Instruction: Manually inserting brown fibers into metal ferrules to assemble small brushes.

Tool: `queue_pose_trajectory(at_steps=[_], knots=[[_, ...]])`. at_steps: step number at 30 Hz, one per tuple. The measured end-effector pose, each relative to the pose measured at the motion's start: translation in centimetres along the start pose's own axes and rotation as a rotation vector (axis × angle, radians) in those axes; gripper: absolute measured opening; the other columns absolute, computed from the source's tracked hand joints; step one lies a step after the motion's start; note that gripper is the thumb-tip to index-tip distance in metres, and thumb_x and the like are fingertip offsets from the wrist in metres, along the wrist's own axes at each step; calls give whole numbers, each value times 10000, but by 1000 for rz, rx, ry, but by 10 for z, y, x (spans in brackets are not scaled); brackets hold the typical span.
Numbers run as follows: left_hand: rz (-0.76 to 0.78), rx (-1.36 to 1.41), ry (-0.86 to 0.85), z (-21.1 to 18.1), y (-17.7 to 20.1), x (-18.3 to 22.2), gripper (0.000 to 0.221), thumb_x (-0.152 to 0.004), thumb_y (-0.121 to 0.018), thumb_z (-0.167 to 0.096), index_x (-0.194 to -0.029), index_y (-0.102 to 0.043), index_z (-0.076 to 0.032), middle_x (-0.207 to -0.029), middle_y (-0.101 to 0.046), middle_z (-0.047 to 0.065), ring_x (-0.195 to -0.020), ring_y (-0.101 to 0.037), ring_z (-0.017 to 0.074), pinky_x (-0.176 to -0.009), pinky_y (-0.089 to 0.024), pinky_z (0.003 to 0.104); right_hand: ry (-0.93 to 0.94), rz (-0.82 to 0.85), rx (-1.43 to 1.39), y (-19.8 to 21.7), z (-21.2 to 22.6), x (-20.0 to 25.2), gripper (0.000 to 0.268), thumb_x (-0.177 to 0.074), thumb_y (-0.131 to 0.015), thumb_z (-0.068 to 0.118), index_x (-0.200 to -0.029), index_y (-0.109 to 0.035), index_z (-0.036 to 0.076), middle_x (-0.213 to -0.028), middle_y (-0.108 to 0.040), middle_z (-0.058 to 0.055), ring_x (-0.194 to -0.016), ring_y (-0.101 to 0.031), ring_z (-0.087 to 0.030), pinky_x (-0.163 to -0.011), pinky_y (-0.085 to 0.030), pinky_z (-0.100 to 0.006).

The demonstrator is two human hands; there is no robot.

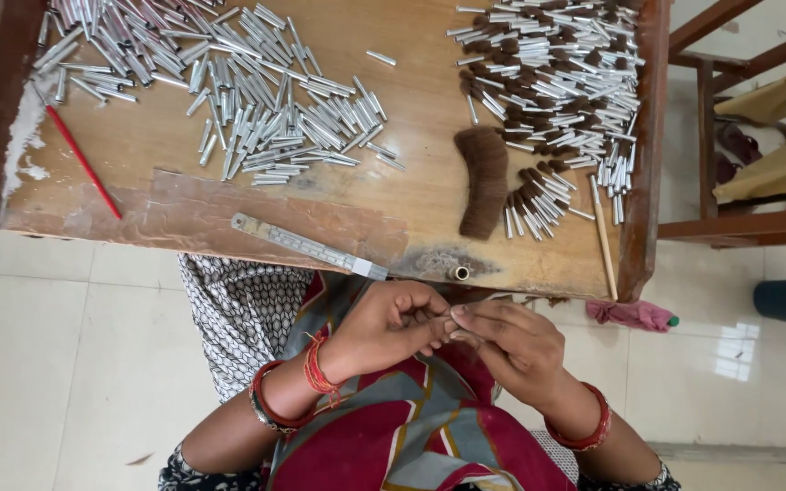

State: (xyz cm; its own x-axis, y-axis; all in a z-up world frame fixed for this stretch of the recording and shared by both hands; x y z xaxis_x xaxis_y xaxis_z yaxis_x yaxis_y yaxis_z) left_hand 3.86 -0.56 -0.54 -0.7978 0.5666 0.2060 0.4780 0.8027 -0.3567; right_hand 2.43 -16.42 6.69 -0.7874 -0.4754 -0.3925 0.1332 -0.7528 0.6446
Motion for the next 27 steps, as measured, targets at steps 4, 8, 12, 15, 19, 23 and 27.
queue_pose_trajectory(at_steps=[4,8,12,15,19,23,27], knots=[[42,40,13,7,4,-4,92,-985,-658,-43,-1009,-703,33,-897,-737,29,-778,-694,66,-665,-601,216,58,-41,65,-1,7,-1,323,-800,-794,-17,-1117,-739,17,-1073,-756,-120,-931,-757,-238,-758,-603,-313],[68,55,6,6,13,-14,80,-985,-656,-36,-1015,-703,21,-866,-727,38,-747,-678,79,-655,-581,221,68,-121,124,4,9,-2,290,-805,-786,-46,-1086,-738,8,-1038,-760,-119,-906,-760,-235,-761,-603,-306],[-298,-828,-484,-79,52,-26,62,-851,-712,-14,-908,-723,-36,-863,-717,91,-756,-711,237,-679,-563,356,17,-184,120,10,5,-2,291,-803,-755,-104,-1077,-736,-9,-1000,-770,-116,-890,-764,-222,-763,-603,-292],[-526,-1287,-579,-105,79,-50,64,-850,-766,-123,-861,-733,-70,-908,-653,114,-865,-644,340,-730,-533,458,-6,-199,92,13,3,-3,315,-791,-713,-139,-1079,-737,-15,-995,-774,-116,-903,-770,-222,-779,-609,-292],[-439,-1599,-491,-104,100,-82,94,-781,-734,-55,-861,-693,-81,-1012,-626,113,-1012,-626,323,-765,-556,419,-10,-219,102,14,2,-3,311,-789,-713,-137,-1072,-738,-11,-989,-777,-112,-898,-772,-218,-779,-606,-290],[-375,-1678,-470,-105,91,-80,246,-710,-717,-95,-932,-639,-25,-1012,-612,141,-996,-603,327,-774,-542,417,-35,-211,90,14,-2,-2,306,-798,-712,-127,-1079,-739,-8,-987,-778,-109,-894,-771,-216,-783,-604,-293],[-443,-1895,-525,-87,84,-75,142,-829,-652,-121,-950,-611,-59,-990,-602,112,-983,-600,270,-837,-523,405,-43,-179,72,13,-1,-6,285,-819,-729,-112,-1082,-735,-2,-997,-775,-110,-905,-768,-223,-795,-599,-303]])
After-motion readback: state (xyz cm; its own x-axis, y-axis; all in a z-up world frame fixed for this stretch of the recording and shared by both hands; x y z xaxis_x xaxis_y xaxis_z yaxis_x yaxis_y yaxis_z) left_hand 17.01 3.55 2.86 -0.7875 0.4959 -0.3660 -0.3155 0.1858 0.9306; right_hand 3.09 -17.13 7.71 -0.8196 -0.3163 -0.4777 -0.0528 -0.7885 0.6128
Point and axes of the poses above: each hand's wrist, its own x-axis away from the middle knuckle, its own y-axis out of the back of the hand, z = x × y, the point moved 6 cm from there along -x, towards the middle knuckle
